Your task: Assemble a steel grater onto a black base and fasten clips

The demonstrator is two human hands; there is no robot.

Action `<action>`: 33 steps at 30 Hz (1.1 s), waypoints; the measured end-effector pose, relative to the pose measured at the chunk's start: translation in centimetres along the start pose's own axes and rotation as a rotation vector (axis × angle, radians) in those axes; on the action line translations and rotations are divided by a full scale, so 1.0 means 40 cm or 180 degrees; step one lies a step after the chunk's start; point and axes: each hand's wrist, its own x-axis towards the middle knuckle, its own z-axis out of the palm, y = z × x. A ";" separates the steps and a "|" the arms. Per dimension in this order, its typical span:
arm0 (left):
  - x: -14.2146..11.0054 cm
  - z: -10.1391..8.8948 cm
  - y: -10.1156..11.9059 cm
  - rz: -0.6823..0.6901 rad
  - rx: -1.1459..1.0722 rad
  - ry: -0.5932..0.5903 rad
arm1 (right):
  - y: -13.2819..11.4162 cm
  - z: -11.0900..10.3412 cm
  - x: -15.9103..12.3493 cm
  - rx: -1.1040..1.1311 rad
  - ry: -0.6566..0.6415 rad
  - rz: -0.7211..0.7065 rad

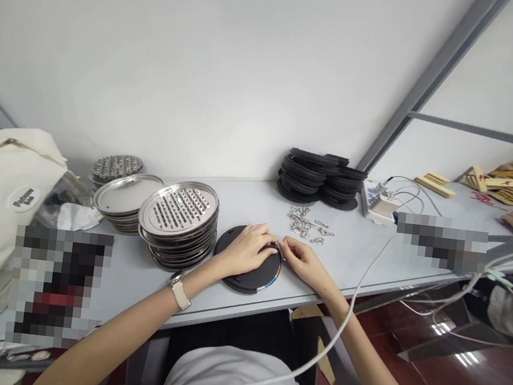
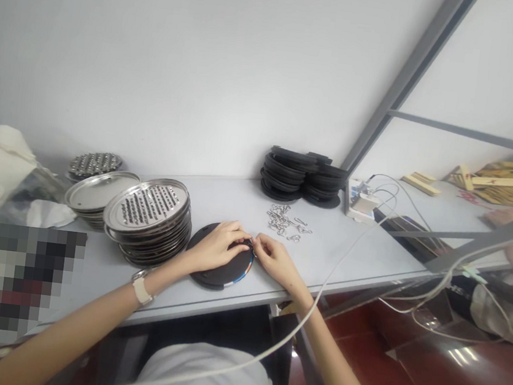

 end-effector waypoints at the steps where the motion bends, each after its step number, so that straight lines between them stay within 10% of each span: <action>1: 0.000 0.000 0.000 0.0003 -0.0004 -0.0010 | 0.001 0.000 0.000 0.0010 -0.0008 0.0003; 23: 0.000 0.005 -0.006 -0.0072 -0.0444 0.0208 | -0.008 -0.001 -0.001 0.0379 0.0466 0.0146; 33: -0.004 0.005 -0.007 -0.0268 -0.0666 0.0148 | -0.007 0.005 -0.002 -0.0228 0.0074 -0.0122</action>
